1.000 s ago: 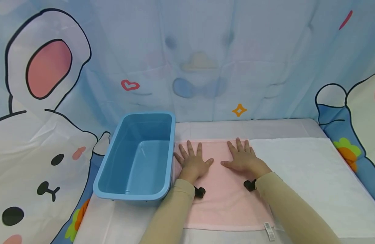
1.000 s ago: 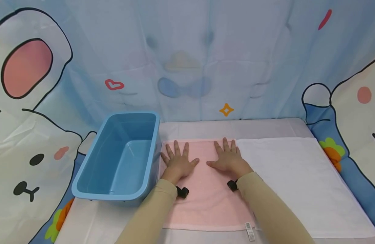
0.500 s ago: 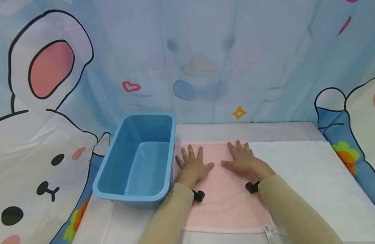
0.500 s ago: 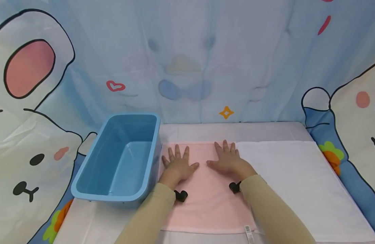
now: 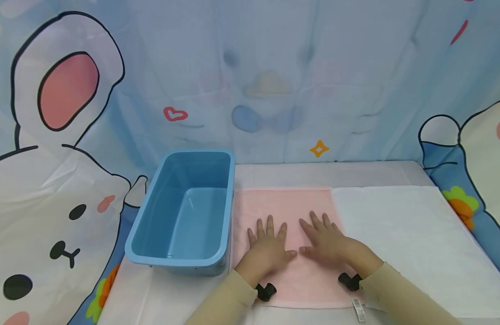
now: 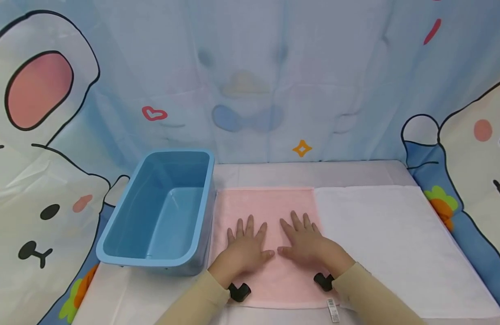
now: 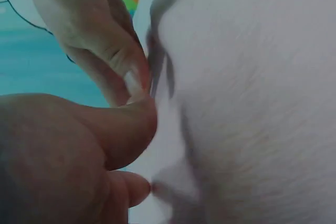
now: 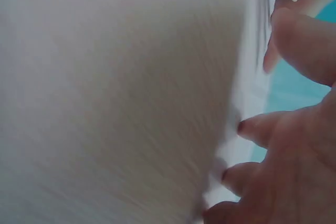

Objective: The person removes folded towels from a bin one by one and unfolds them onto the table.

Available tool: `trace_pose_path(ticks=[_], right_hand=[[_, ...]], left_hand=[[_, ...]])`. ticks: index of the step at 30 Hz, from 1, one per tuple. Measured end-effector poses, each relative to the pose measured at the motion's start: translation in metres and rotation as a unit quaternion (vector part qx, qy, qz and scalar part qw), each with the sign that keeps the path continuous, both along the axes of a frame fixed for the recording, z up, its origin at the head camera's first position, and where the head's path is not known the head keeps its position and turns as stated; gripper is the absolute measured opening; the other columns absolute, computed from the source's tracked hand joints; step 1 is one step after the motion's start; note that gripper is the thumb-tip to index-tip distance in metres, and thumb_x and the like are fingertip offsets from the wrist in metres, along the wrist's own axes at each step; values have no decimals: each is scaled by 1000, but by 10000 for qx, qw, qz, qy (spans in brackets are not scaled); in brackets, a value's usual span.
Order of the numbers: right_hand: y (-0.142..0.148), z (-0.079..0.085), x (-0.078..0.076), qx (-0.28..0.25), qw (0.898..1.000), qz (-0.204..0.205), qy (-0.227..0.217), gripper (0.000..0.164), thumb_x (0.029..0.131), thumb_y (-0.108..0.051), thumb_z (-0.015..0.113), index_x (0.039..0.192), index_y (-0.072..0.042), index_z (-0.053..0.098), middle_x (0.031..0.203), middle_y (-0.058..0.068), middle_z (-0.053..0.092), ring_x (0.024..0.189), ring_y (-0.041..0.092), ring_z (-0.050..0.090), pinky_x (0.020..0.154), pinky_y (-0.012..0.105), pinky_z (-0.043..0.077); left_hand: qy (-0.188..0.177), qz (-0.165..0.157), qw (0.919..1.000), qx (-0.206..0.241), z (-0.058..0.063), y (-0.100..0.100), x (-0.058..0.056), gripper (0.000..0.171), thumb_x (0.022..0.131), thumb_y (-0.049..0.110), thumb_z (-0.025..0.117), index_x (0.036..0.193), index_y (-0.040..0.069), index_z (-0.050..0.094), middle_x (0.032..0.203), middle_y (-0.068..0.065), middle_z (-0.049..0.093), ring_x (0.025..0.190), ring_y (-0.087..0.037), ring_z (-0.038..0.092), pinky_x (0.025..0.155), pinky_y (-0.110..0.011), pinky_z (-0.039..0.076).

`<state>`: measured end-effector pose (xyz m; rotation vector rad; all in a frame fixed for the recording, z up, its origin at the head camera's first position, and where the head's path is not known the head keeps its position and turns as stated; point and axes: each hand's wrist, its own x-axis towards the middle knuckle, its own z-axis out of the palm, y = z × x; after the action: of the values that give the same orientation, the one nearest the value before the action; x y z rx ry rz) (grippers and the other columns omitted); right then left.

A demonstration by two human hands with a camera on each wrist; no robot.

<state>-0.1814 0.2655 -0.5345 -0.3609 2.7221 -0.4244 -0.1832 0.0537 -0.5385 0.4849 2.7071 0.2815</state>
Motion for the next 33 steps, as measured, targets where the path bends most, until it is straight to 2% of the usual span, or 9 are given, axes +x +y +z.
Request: trace_pose_path(ticks=[2,5,10,14,21,28,33], right_hand=[[-4,1,13,54,9999,80,-33,94,100,-56,70,169,-5,32,175,37,11,157,70,5,120,85,14],[-8,-1,28,113,9999,66,42,96,98,-57,71,170,-7,30,176,35,9,158,69,4,119,86,12],[-10,-10,48,1,9992,8,398,97,97,-59,71,170,-10,31,177,34,9,158,69,3,117,88,9],[-11,-18,62,-261,9984,-34,506,97,97,-62,69,170,-10,32,177,34,8,158,69,1,115,90,7],[-12,-21,76,-419,9982,-61,424,98,97,-64,68,170,-12,30,178,31,5,159,67,-2,116,89,3],[-15,-23,88,-260,9986,-127,452,103,93,-67,70,170,-10,31,177,33,7,158,69,1,114,91,5],[-16,-24,102,-372,9987,-235,241,104,94,-68,68,171,-11,28,178,32,1,159,68,-5,114,91,-2]], left_hand=[[-42,-103,9999,-48,0,-4,9,85,102,67,58,173,33,25,183,-13,6,169,-45,5,129,-74,18],[-86,-200,9998,20,-3,-11,17,87,101,66,61,173,36,22,184,-11,2,169,-43,0,129,-75,14],[-72,-365,9990,266,-15,-23,18,89,101,70,58,173,41,15,184,-6,-7,170,-38,-10,130,-75,4],[-110,-527,9978,382,-21,-32,17,88,101,73,54,173,44,10,183,-2,-12,169,-36,-15,129,-75,-3],[-192,-515,9971,525,-18,-44,24,86,102,72,51,173,43,13,183,-4,-12,168,-38,-18,128,-76,-8],[-32,-663,9966,488,-23,-54,34,87,102,74,50,173,41,11,183,-6,-11,168,-39,-16,129,-74,-7],[29,-713,9961,527,-25,-60,41,88,102,74,50,173,40,12,183,-7,-11,168,-38,-16,130,-72,-6]])
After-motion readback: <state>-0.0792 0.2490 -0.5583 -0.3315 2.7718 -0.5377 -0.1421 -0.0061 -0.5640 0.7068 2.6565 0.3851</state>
